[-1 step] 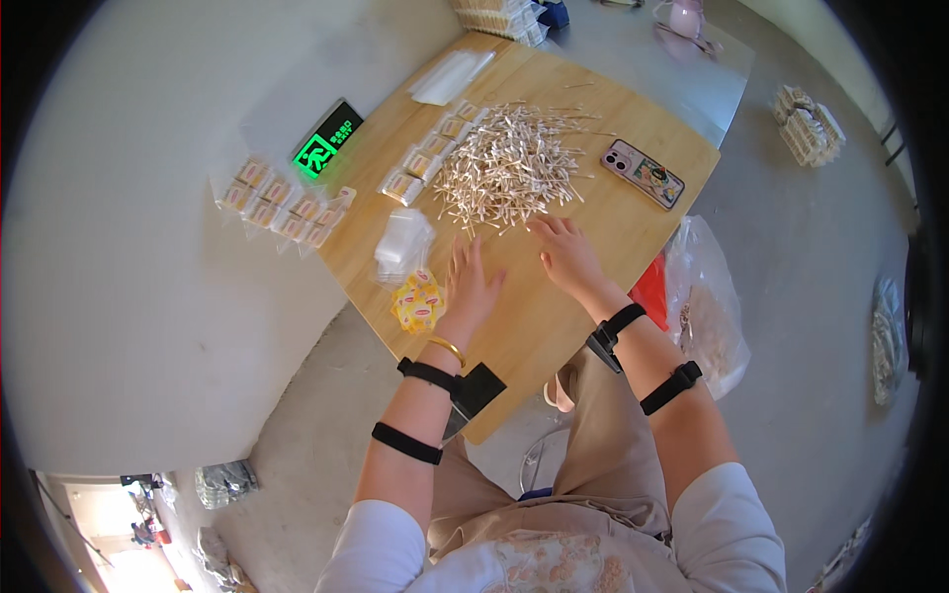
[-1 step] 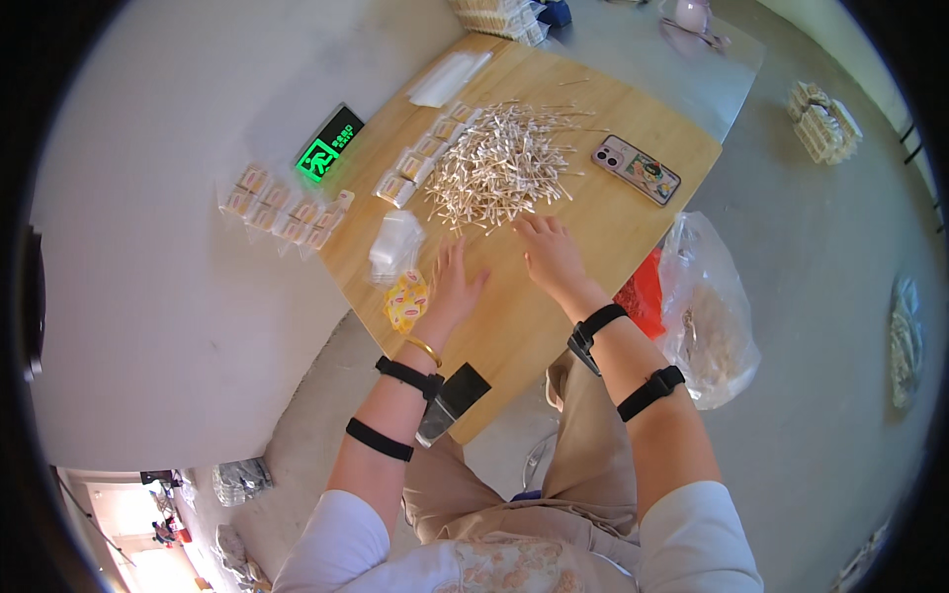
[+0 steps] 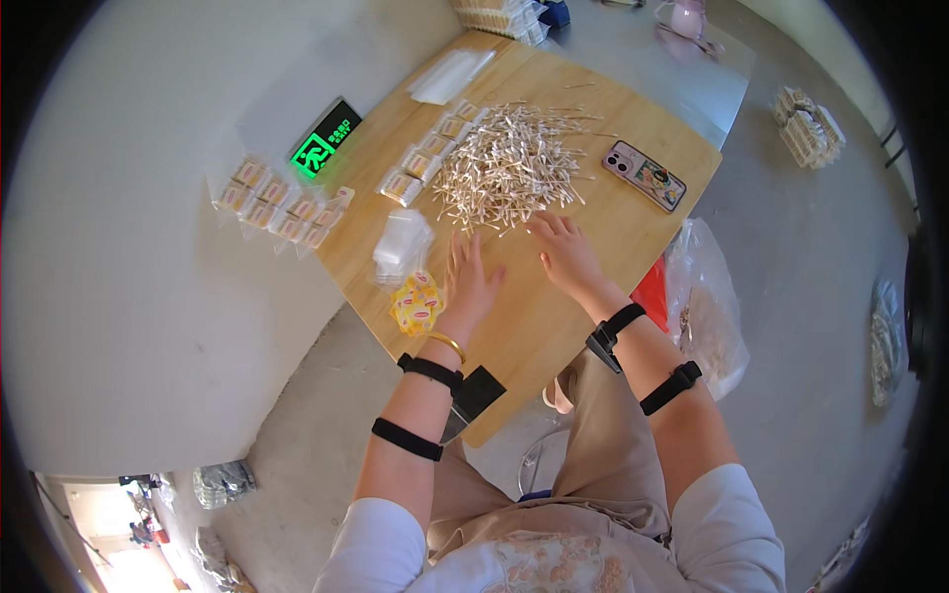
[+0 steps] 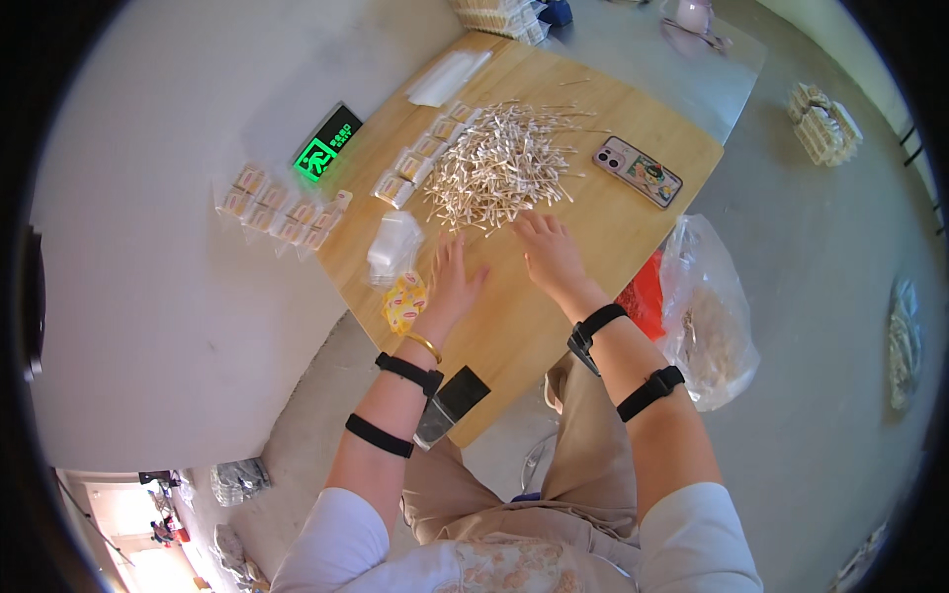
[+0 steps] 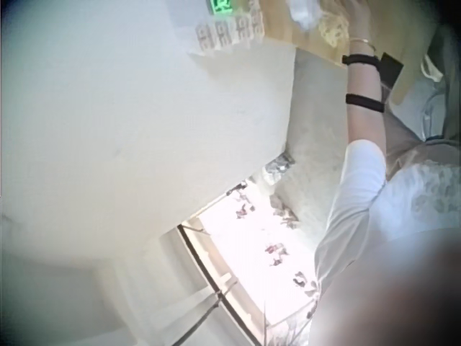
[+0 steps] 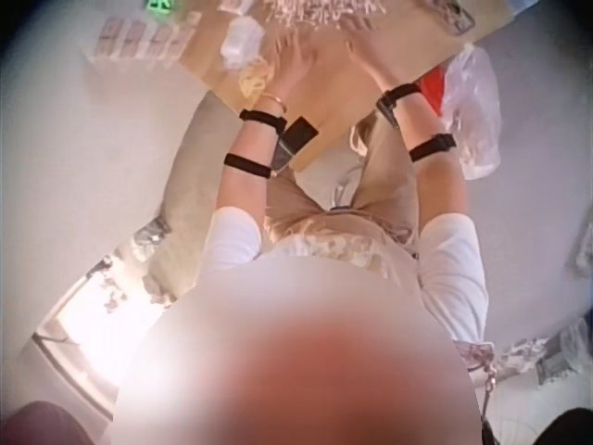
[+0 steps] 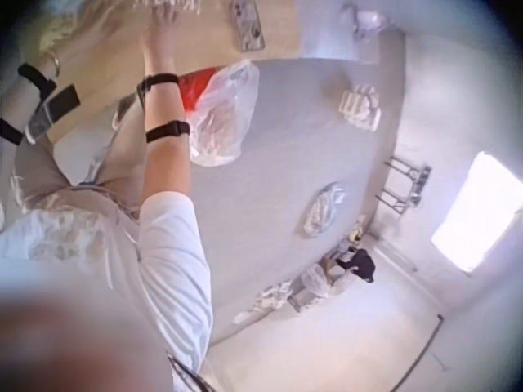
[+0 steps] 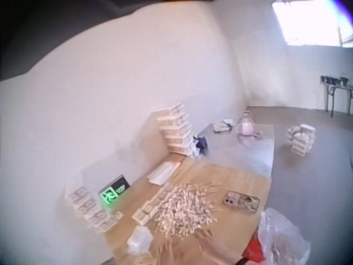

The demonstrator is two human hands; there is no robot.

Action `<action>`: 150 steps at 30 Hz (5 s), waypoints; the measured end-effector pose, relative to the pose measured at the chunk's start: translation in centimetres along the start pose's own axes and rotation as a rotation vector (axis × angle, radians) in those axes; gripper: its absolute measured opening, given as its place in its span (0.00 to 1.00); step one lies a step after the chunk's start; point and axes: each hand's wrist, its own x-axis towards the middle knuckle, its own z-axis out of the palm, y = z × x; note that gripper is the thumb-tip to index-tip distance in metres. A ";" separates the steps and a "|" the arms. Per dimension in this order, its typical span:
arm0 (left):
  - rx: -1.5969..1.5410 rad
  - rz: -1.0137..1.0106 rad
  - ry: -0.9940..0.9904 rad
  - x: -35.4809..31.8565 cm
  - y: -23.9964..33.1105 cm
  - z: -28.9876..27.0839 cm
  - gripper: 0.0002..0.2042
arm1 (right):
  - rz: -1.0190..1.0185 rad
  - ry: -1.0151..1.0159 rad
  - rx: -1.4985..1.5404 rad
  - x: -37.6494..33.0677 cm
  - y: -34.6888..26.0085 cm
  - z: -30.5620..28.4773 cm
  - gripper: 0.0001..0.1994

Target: Aligning and bundling small wooden sticks or toothpicks into plastic packaging.

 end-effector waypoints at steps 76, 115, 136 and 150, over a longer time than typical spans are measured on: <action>-0.115 0.061 0.047 -8.1 1.0 1.0 0.42 | -0.190 -0.526 -0.071 -0.3 -3.7 -0.6 0.38; -0.102 0.126 0.067 -10.9 -1.7 -2.2 0.40 | -0.263 -0.491 0.094 -2.5 -4.3 1.5 0.23; -0.005 0.017 0.289 -11.7 -1.2 -2.6 0.27 | 0.104 -0.321 0.307 -3.7 -2.2 -3.0 0.20; 0.190 0.061 0.041 -12.5 2.8 1.5 0.39 | 0.220 0.094 0.119 -5.2 -3.6 1.4 0.20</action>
